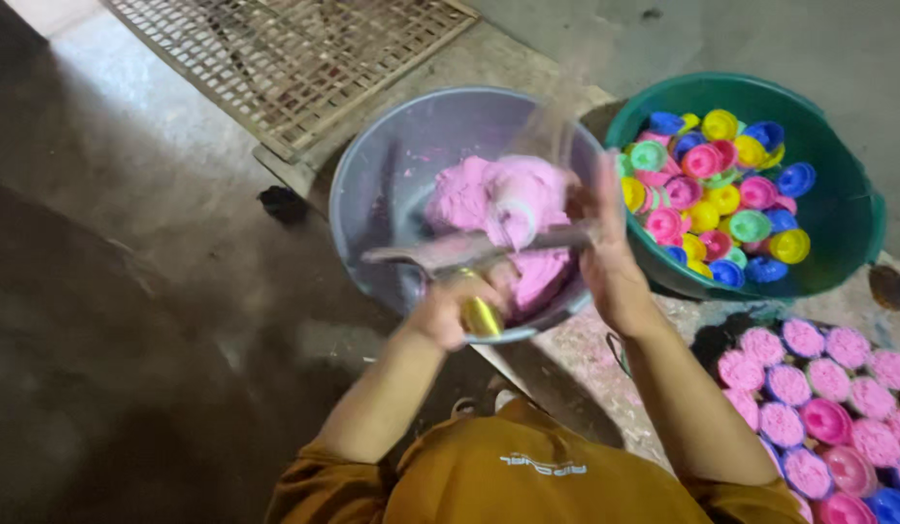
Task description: The person repeatedly scoops pink paste from a large basin and packs it into small colorful plastic molds arranged in a basket. They use a wooden tool to press and smooth the paste into each mold, then return the tool to the basin to repeat the cycle.
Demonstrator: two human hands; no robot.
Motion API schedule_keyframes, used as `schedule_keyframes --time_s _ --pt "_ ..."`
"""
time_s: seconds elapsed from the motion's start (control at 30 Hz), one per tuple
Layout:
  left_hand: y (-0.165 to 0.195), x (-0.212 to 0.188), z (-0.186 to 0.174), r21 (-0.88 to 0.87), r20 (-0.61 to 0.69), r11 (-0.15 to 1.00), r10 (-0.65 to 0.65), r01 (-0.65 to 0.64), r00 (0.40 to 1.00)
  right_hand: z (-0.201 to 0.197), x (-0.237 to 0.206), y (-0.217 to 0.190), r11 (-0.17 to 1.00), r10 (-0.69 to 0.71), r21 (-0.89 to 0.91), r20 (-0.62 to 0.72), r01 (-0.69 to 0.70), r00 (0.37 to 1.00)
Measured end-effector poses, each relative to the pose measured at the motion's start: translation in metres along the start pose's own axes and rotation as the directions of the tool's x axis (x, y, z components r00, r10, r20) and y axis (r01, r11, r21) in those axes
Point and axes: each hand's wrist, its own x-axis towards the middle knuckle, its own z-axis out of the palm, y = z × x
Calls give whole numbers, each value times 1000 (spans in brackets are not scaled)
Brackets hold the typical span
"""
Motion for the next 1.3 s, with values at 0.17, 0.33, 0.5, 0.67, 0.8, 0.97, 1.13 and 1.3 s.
schedule_keyframes --time_s 0.17,0.33,0.5,0.67,0.8,0.97,1.13,1.3 --pt "-8 4 105 -478 197 622 -613 620 765 -24 -57 -56 755 126 650 -5 -93 992" --pt "27 36 151 853 105 497 -461 159 881 -75 -121 -110 984 -26 -179 -74 12 997" --pt "21 52 217 973 183 230 -694 -27 696 -106 -196 -165 650 -181 -621 432 437 883" --pt "-15 58 290 905 265 419 -696 78 668 -121 -251 -182 603 -322 -645 342 470 883" --pt "-42 76 329 883 295 464 -663 68 688 -147 -280 -191 590 -302 -746 149 307 942" --pt "-56 112 356 881 324 465 -723 84 610 -202 -328 -224 922 204 -306 -132 -235 970" --pt "-106 113 388 933 211 354 -681 63 701 -240 -390 -217 771 621 91 105 -630 776" --pt "-188 35 365 856 -124 483 -150 182 981 -233 -449 -194 886 462 180 -279 -427 842"
